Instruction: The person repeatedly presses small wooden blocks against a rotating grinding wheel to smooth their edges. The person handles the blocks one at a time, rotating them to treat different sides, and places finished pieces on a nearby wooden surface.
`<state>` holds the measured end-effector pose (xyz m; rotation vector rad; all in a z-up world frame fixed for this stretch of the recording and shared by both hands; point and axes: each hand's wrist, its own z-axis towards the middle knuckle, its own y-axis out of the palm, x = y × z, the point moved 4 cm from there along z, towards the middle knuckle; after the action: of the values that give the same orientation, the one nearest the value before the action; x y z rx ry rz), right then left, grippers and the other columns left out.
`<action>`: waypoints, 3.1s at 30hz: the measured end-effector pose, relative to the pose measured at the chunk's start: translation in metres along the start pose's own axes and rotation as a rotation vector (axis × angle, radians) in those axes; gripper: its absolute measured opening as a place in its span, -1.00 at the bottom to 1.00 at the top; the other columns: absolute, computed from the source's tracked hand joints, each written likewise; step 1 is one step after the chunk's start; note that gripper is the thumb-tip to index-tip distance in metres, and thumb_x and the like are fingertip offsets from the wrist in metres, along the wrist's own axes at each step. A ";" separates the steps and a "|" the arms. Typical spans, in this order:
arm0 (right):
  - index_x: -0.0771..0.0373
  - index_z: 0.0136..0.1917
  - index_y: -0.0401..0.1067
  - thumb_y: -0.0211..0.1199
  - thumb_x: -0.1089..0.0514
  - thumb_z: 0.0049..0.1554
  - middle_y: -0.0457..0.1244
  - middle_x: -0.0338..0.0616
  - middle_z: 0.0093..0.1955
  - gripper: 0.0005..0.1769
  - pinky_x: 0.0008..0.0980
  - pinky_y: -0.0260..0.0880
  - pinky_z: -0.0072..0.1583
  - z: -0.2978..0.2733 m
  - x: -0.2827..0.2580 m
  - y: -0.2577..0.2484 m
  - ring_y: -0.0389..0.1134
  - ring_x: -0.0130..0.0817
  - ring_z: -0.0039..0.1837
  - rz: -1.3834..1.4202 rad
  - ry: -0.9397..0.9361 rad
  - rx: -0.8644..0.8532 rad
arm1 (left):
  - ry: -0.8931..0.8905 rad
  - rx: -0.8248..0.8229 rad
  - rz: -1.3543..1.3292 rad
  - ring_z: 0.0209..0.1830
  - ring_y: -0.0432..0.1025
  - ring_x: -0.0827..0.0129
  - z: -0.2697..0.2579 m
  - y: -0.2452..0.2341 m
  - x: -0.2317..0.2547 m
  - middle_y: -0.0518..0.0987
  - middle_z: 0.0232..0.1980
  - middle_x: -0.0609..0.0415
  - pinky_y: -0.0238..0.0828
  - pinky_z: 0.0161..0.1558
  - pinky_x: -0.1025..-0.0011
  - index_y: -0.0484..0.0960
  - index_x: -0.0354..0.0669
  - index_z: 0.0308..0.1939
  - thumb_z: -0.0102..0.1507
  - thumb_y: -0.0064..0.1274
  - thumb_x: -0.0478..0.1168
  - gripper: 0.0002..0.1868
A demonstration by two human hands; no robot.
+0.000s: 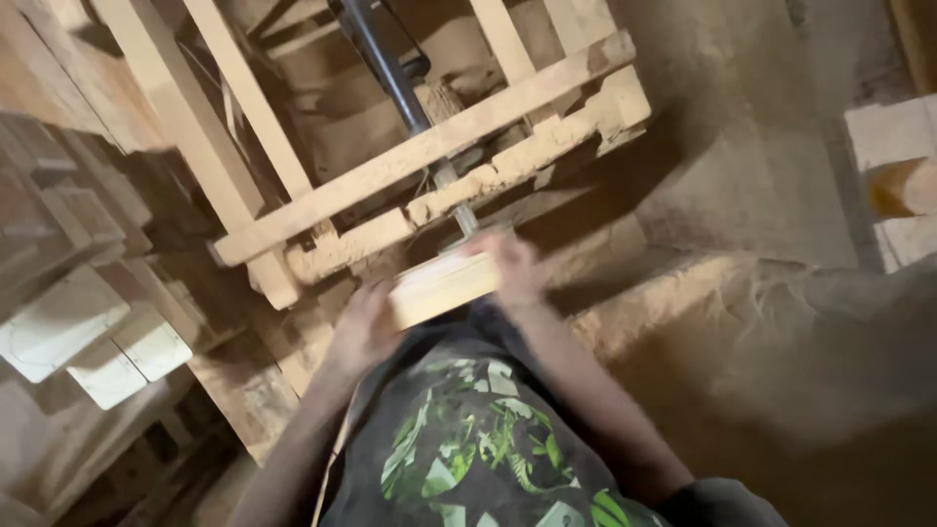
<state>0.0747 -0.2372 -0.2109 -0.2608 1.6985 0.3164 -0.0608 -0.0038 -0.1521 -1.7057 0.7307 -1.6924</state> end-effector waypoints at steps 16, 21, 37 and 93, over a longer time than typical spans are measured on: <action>0.35 -0.11 0.54 0.00 -0.19 0.43 0.40 0.02 0.00 -0.40 -0.22 0.43 0.25 0.010 -0.018 0.018 0.43 -0.15 0.10 0.164 0.036 0.013 | 0.002 -0.063 0.084 0.14 0.45 -0.14 0.010 -0.048 0.035 0.52 0.16 -0.28 0.44 0.17 0.08 0.39 -0.37 0.29 -0.05 0.32 -0.27 -0.17; 0.21 -0.14 0.50 -0.17 -0.47 0.25 0.41 -0.02 -0.13 -0.24 -0.10 0.43 0.15 0.008 -0.080 0.016 0.41 -0.13 -0.03 0.475 0.427 0.158 | 0.171 0.125 -0.127 0.25 0.45 -0.04 0.030 -0.109 0.101 0.55 0.23 -0.21 0.39 0.27 0.11 0.37 -0.32 0.36 0.01 0.52 0.05 -0.01; 0.40 0.10 0.50 -0.23 -0.44 0.27 0.39 -0.03 0.07 -0.13 -0.21 0.41 0.28 -0.013 -0.138 -0.047 0.40 -0.16 0.13 0.575 0.163 0.127 | 0.321 0.132 -0.667 0.33 0.49 0.08 0.085 0.022 0.110 0.52 0.32 -0.17 0.48 0.37 0.30 0.36 -0.25 0.36 0.05 0.47 -0.32 -0.15; 0.13 0.47 0.24 -0.21 -0.41 0.27 0.23 -0.01 0.40 -0.23 0.02 0.36 0.33 0.031 -0.027 -0.006 0.31 0.00 0.35 1.005 0.468 0.175 | -0.222 -0.257 -0.067 -0.12 0.56 -0.13 0.080 -0.016 0.092 0.63 -0.18 -0.30 0.52 -0.03 0.11 0.53 -0.40 -0.05 -0.07 0.39 0.16 -0.23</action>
<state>0.1095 -0.2322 -0.1890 0.7369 2.2053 0.8832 0.0204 -0.0597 -0.0788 -2.0763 0.8210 -1.4700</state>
